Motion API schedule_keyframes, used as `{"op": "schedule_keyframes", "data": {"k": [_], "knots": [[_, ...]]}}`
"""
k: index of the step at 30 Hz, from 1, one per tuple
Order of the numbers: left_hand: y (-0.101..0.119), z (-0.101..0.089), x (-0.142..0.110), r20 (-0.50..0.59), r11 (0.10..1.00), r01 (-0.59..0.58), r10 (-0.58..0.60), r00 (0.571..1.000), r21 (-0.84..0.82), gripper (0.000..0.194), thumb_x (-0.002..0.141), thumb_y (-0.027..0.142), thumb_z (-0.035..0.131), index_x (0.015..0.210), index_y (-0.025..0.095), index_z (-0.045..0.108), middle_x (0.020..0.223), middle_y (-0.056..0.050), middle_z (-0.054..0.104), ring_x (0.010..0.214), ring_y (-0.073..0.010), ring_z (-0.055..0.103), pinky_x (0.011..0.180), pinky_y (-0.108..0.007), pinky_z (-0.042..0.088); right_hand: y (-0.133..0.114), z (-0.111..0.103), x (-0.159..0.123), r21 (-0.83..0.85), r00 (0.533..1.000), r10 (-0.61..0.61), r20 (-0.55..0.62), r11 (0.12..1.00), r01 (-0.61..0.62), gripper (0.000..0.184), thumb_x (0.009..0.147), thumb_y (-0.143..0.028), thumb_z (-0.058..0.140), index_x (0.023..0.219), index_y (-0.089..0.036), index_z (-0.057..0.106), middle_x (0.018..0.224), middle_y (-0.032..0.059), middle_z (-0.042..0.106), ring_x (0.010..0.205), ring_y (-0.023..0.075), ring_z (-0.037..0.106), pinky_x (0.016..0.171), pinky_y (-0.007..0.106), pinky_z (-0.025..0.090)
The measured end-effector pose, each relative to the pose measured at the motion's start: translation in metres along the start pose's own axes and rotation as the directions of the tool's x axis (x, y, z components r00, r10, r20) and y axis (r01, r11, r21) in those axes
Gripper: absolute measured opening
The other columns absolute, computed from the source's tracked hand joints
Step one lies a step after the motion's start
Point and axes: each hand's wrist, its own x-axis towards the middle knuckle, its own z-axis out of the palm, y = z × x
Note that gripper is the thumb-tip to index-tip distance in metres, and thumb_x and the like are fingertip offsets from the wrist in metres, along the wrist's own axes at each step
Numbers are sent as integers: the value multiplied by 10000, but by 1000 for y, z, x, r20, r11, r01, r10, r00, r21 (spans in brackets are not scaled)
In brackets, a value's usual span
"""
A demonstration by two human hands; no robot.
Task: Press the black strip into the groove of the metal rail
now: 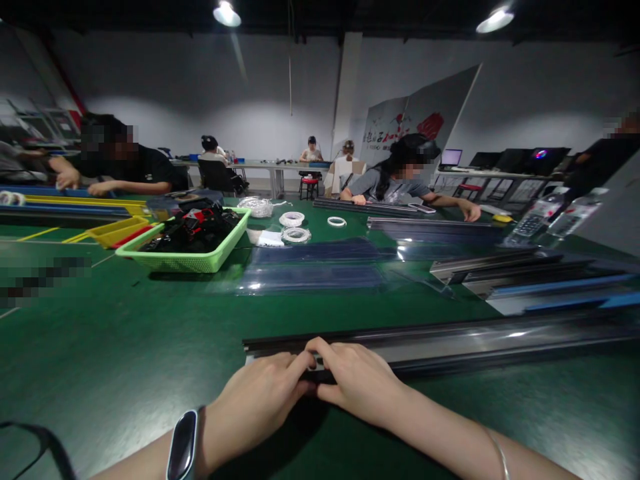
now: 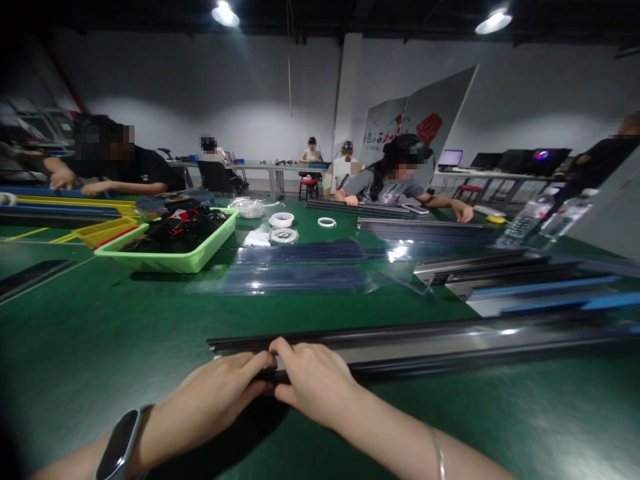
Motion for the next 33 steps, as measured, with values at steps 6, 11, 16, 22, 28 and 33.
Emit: {"op": "schedule_keyframes", "data": {"k": [6, 11, 16, 22, 28, 33], "knots": [[1, -1, -1, -10, 1000, 15, -15, 1000, -18, 229, 914, 269, 402, 1138, 230, 421, 932, -40, 616, 842, -218, 616, 731, -363, 509, -3, -1, -1, -13, 999, -8, -33, 1000, 8, 344, 756, -306, 569, 1075, -248, 452, 893, 30, 661, 824, 237, 636, 654, 303, 438], [0, -2, -2, 13, 1000, 8, -8, 1000, 2, 226, 929, 289, 374, 1137, 229, 440, 889, -32, 617, 787, -212, 617, 686, -357, 512, -4, -1, 1, -56, 1000, -17, -21, 998, 16, 313, 754, -305, 555, 1048, -231, 475, 874, 37, 666, 806, 240, 640, 634, 301, 432], [3, -3, -2, -74, 1000, -22, 22, 997, -2, 238, 916, 290, 399, 1134, 217, 460, 1009, -46, 594, 901, -202, 584, 773, -349, 505, -3, 1, 1, -41, 1000, -7, -23, 999, 6, 338, 768, -326, 543, 1083, -230, 469, 878, 41, 668, 824, 233, 639, 652, 299, 430], [5, 1, 0, -135, 993, -50, 64, 989, 104, 225, 908, 284, 397, 1031, 175, 551, 1002, -65, 614, 927, -217, 577, 829, -383, 493, -2, 2, 0, -28, 1000, 6, -24, 1000, -7, 378, 761, -324, 553, 1116, -233, 458, 883, 53, 666, 839, 247, 636, 672, 317, 446], [4, 3, 1, -155, 991, -52, 71, 985, 122, 245, 905, 300, 394, 990, 170, 583, 986, -64, 633, 913, -215, 591, 835, -390, 491, -2, 3, -2, 20, 999, 19, -43, 1000, -18, 418, 751, -321, 571, 1144, -254, 446, 947, 47, 640, 884, 234, 616, 728, 320, 451], [4, 0, 1, -133, 993, -30, 46, 990, 118, 269, 906, 320, 384, 968, 173, 601, 930, -70, 640, 871, -218, 605, 800, -383, 498, -2, 2, -2, 33, 1000, 18, -26, 999, -17, 434, 756, -327, 570, 1166, -255, 445, 963, 45, 619, 902, 217, 602, 756, 306, 442]]}}
